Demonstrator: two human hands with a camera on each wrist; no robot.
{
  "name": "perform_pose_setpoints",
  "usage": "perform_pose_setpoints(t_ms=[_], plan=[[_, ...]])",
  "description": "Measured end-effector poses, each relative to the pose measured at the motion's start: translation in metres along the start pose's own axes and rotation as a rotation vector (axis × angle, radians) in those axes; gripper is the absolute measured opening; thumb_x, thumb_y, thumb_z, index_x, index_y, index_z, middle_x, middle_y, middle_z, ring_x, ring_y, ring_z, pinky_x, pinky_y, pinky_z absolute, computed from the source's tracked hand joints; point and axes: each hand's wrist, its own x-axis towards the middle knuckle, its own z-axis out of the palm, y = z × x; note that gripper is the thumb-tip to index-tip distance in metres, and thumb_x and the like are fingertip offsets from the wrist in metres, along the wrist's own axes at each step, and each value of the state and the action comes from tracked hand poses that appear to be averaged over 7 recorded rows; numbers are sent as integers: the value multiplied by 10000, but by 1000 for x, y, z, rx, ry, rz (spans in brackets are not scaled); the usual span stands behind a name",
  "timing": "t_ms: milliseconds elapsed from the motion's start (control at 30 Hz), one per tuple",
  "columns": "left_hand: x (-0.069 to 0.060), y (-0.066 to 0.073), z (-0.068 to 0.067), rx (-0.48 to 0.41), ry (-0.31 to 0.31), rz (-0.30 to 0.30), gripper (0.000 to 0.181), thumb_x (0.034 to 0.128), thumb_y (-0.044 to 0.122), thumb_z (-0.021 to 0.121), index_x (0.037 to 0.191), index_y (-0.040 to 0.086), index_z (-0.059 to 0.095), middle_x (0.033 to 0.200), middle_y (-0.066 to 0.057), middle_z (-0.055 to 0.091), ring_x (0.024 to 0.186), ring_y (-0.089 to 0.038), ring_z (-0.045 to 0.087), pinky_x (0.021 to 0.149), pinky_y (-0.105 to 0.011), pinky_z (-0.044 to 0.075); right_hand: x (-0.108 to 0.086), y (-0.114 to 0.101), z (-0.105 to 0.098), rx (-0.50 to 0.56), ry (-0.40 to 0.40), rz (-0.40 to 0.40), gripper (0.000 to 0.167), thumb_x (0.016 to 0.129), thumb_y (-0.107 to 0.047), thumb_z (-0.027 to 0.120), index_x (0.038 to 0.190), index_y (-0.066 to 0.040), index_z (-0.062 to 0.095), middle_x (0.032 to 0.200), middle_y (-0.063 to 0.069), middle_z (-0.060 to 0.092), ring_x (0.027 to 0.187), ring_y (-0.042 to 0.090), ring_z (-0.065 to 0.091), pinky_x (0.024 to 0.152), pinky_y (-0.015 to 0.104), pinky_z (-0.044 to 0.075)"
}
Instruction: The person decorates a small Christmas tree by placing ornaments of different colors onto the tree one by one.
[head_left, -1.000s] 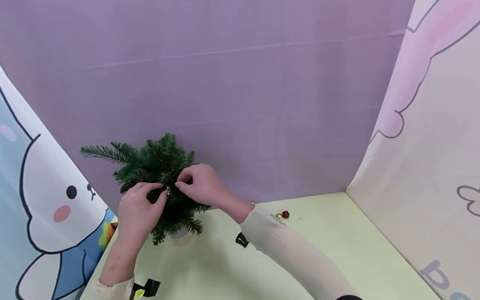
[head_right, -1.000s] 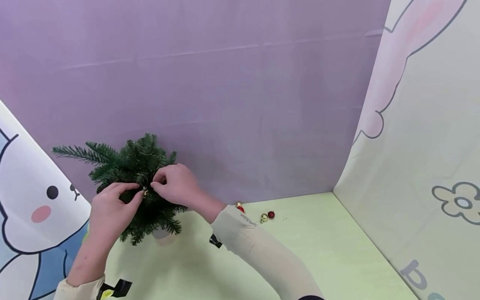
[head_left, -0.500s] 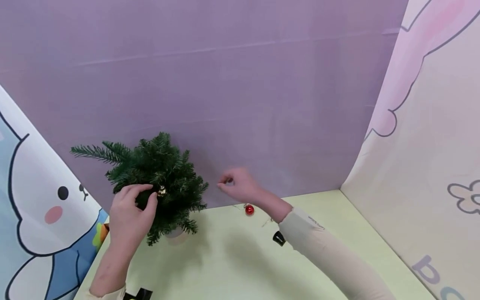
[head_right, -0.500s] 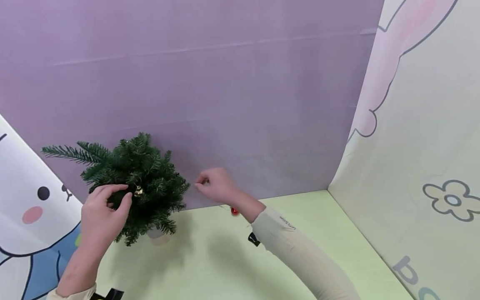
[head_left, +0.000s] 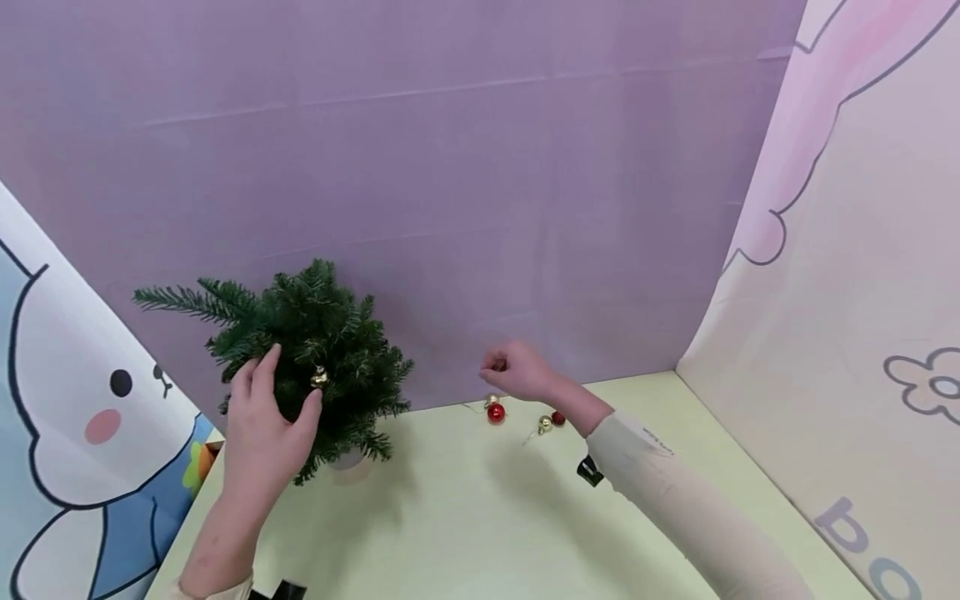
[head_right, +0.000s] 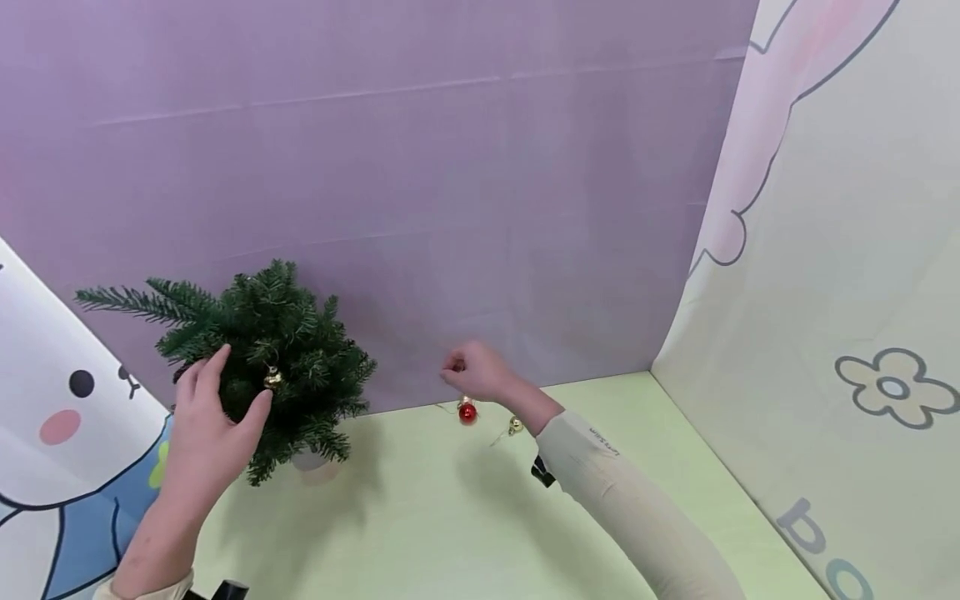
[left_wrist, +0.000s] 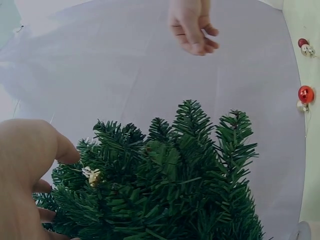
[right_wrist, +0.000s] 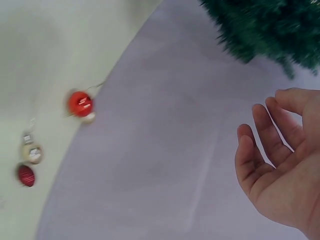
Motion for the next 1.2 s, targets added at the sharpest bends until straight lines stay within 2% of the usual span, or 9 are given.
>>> perform_pose_setpoints(t_ms=[167, 300, 500, 600, 733, 967, 1200], plan=[[-1, -5, 5, -10, -25, 16, 803, 956, 336, 598, 1581, 218, 109, 1570, -217, 120, 1352, -522, 224, 915, -740, 292, -8, 32, 0, -25, -29, 104, 108, 926, -80, 636, 897, -51, 735, 831, 3, 661, 732, 140, 585, 675, 301, 508], [-1, -7, 4, -22, -47, 11, 797, 975, 383, 556, 1582, 227, 63, 1590, -197, 55, 1374, -523, 172, 929, -756, 257, -13, 63, 2, -65, -22, 172, 104, 912, -73, 645, 862, -63, 735, 835, -1, 658, 759, 141, 584, 688, 315, 512], [-6, -11, 5, -19, -66, -3, 821, 978, 429, 540, 1581, 229, 21, 1598, -187, -4, 1378, -533, 148, 925, -763, 244, -23, 109, 10, -167, -32, 229, 132, 866, -53, 653, 756, -81, 721, 730, -2, 638, 587, 133, 537, 612, 316, 484], [-7, -13, 6, -11, -58, -3, 832, 972, 445, 547, 1579, 245, 14, 1601, -178, -6, 1378, -531, 152, 924, -761, 247, -29, 127, 13, -238, -41, 289, 62, 854, -71, 665, 827, -47, 716, 802, 22, 650, 637, 149, 566, 655, 349, 505], [-6, -14, 6, -3, -49, 1, 859, 958, 462, 570, 1579, 251, 16, 1602, -172, -14, 1375, -537, 152, 919, -765, 244, -38, 146, 13, -302, -53, 358, 188, 845, -102, 698, 1000, 3, 704, 938, 79, 665, 809, 202, 615, 742, 404, 522], [-5, -19, 6, 14, -32, 5, 931, 915, 491, 628, 1578, 268, 12, 1608, -136, -53, 1394, -521, 113, 897, -775, 251, -44, 166, 19, -306, -35, 364, 272, 825, -126, 753, 1045, 20, 690, 1019, 136, 678, 889, 254, 632, 797, 428, 511], [-3, -27, 6, 12, -24, -6, 1017, 859, 507, 694, 1574, 290, 5, 1610, -120, -58, 1415, -487, 90, 898, -771, 264, -47, 173, 22, -330, -43, 426, 324, 777, -137, 769, 1078, -42, 695, 899, 57, 632, 829, 214, 594, 699, 399, 497]])
